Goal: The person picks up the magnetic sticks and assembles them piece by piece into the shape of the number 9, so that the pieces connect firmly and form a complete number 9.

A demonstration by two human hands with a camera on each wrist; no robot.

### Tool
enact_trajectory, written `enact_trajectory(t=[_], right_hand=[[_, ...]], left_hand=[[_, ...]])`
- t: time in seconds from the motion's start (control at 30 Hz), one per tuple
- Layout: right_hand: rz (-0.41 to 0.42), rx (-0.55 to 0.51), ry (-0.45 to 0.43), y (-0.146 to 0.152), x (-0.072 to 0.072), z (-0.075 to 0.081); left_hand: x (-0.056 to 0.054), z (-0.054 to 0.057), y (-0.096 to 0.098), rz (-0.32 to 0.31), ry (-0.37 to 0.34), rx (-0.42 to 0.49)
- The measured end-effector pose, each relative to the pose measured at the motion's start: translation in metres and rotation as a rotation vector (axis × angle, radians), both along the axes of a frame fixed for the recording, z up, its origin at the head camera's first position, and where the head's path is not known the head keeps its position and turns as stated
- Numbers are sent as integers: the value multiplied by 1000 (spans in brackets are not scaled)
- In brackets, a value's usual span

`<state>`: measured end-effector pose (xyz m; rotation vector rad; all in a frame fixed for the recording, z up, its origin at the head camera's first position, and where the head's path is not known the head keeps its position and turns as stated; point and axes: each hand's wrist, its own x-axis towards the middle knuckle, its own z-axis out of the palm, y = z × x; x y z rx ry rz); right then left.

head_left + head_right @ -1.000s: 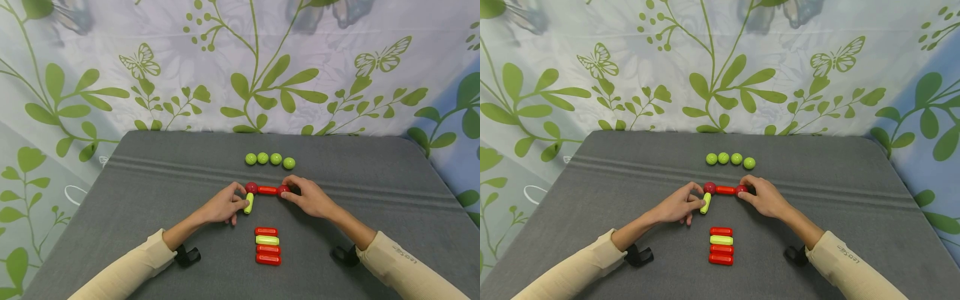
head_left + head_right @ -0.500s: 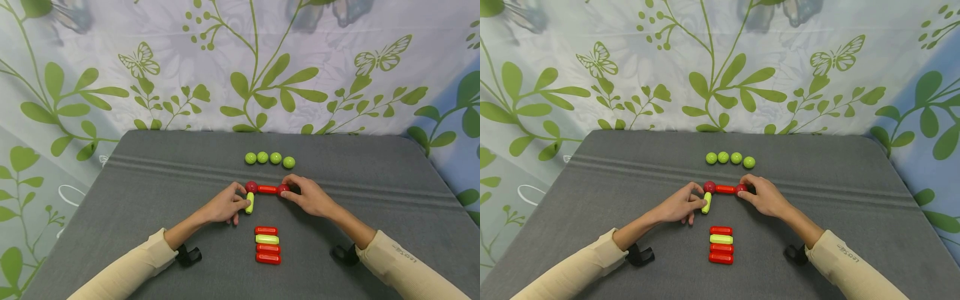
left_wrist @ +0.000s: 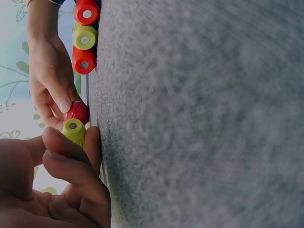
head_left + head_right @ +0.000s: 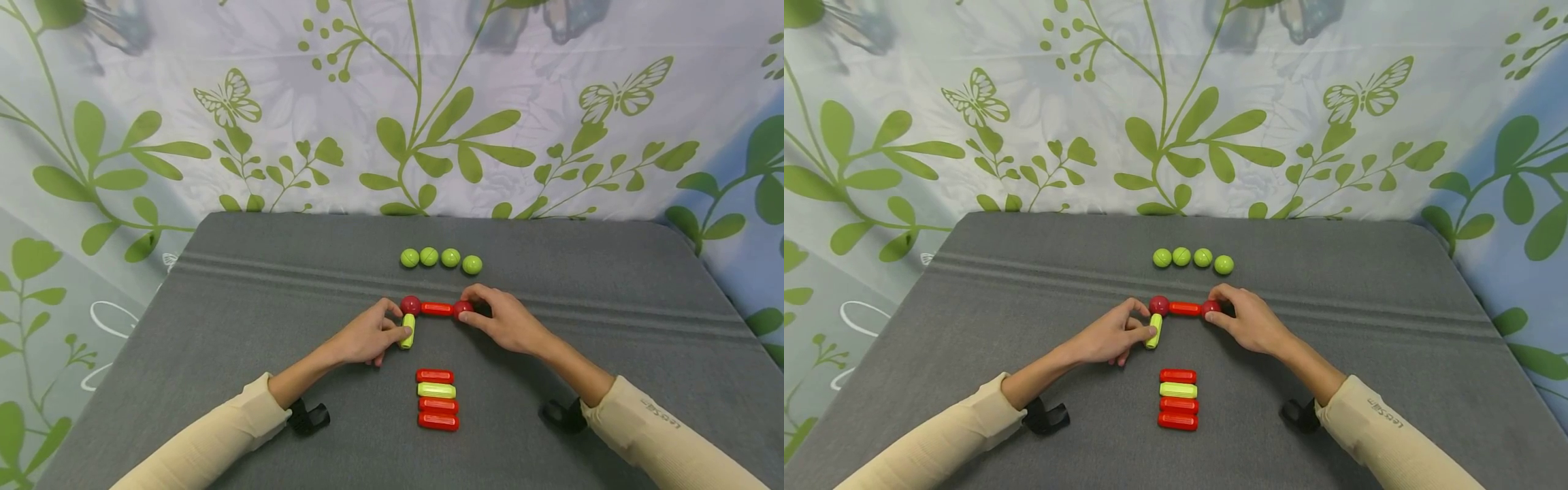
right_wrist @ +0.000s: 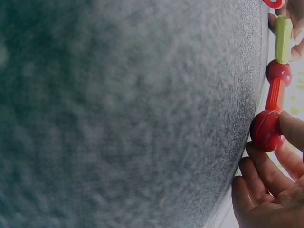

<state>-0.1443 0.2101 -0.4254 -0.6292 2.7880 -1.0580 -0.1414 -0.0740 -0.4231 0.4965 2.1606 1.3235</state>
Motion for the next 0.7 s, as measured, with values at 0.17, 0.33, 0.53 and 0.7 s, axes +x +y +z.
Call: enact_trajectory(t=[0.17, 0.33, 0.53, 0.7], right_hand=[[7, -11, -1, 0, 0, 0], [10, -15, 3, 0, -1, -1], [12, -16, 8, 0, -1, -2], [13, -18, 8, 0, -1, -2]], left_hand=[[1, 1, 0, -2, 6, -8], [0, 0, 0, -5, 14, -12], [-1, -1, -1, -6, 29, -16], [0, -1, -2, -9, 36, -13]])
